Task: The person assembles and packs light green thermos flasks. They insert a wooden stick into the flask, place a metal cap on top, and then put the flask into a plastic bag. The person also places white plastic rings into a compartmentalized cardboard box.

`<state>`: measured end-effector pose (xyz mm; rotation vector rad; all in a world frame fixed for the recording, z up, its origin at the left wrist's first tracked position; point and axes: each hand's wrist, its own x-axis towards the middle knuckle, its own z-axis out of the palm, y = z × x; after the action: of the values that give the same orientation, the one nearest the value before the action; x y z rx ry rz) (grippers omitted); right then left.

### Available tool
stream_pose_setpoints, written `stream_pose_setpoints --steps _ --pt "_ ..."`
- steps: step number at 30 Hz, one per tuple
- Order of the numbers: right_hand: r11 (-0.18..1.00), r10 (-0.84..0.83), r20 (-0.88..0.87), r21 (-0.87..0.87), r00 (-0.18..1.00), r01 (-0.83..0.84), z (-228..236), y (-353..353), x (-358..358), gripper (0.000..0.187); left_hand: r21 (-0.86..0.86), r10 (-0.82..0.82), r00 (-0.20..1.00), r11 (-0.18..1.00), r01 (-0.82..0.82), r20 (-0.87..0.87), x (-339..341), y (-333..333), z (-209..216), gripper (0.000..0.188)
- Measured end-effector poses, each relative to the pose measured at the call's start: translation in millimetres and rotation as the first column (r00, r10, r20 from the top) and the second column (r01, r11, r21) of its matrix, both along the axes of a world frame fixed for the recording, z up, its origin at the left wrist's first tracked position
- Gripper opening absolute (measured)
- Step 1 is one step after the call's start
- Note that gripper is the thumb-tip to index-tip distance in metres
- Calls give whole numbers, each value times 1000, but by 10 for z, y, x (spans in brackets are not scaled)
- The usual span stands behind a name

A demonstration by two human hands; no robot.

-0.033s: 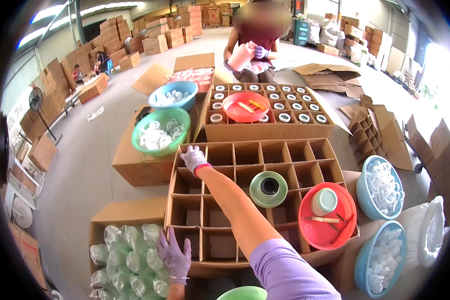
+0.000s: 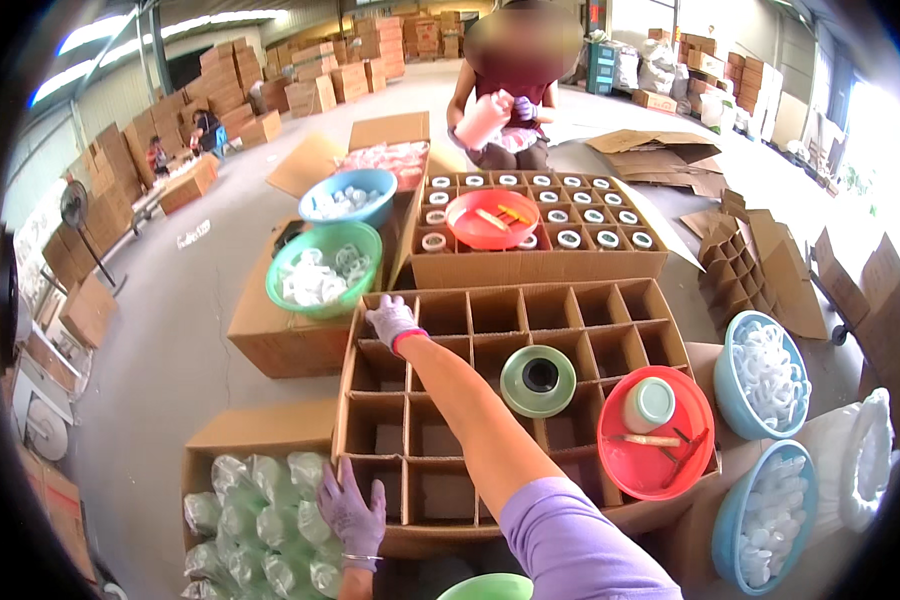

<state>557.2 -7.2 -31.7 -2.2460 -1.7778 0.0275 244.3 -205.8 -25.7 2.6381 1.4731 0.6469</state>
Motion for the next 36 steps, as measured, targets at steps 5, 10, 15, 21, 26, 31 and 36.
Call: stream_pose_setpoints --steps 5,10,15,21,26,31,36 --pt "998 54 39 -29 998 -53 34 -260 283 24 45 -44 999 998 43 3 135 -37 -59 69" --pt "934 107 204 315 973 -169 795 -560 131 44 76 -52 995 996 45 86 64 17 -146 71" --pt "671 431 230 564 872 -481 1900 -1867 -232 35 -375 278 264 793 479 924 158 -187 427 71" --pt "744 476 118 475 872 -470 2074 -3731 -878 57 -227 709 234 -107 968 666 370 -726 932 74" --pt "622 539 -183 744 822 -242 1491 -4355 -1310 46 -155 870 180 -121 980 459 284 -1062 806 64" --pt "638 712 -432 727 554 -253 1317 -4813 -1513 37 -382 548 232 176 907 804 -10 -911 721 58" --pt "829 532 -737 553 417 -80 1303 -5452 -1576 31 -434 14 462 366 823 887 -252 -1098 1135 53"
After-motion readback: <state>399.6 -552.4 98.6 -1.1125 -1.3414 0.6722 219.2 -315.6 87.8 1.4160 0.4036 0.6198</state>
